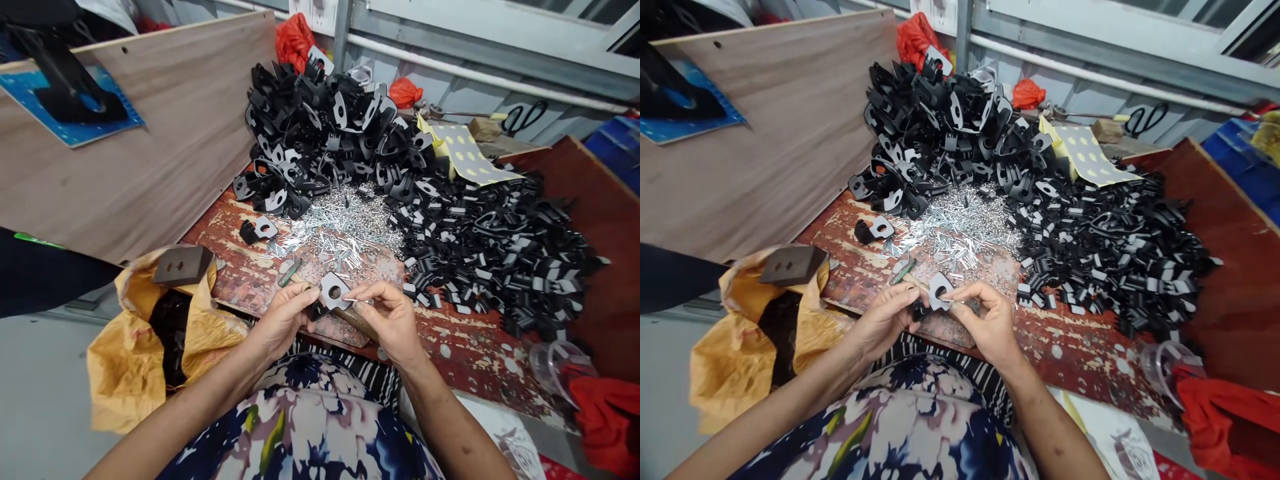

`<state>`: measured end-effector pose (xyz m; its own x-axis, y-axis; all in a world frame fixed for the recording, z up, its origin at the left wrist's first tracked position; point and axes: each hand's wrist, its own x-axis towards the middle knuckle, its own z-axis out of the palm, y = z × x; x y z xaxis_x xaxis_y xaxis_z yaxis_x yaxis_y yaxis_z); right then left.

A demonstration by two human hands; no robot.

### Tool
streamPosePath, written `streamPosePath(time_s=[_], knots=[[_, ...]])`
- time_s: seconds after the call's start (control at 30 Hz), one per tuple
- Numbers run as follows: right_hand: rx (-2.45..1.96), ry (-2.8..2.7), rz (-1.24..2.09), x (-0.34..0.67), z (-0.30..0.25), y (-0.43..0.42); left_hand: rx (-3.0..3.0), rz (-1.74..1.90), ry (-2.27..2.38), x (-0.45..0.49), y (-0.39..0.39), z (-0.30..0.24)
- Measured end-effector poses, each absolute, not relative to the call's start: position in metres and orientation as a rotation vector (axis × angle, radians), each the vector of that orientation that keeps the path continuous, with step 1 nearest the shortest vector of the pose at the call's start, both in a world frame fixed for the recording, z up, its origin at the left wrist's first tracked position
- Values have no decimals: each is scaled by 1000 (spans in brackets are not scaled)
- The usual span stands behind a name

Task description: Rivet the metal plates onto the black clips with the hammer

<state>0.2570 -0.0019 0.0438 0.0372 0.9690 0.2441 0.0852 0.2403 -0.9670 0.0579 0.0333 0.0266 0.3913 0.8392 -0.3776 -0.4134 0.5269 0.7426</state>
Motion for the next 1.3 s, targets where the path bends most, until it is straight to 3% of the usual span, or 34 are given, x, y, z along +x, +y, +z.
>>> streamPosePath(time_s=[0.2,0.4,0.6,0.87,1.03,1.23,1.3], knots=[[-1137,-1596,581,235,48,3,515,879,748,59,34,27],[-1153,-1604,487,218,41,12,402,902,711,59,32,26],[-1170,-1999,-83,211,39,2,386,946,750,61,28,17],[-1116,-1983,-41,208,32,-6,533,860,716,47,7,24],[-987,-2217,206,213,28,-10,881,926,990,0,-21,26],[-1638,-2511,-165,240,10,-2,1100,802,1311,-50,-25,17],[-1719,-2530,-130,245,3,-2,1133,884,1382,-47,-14,4]])
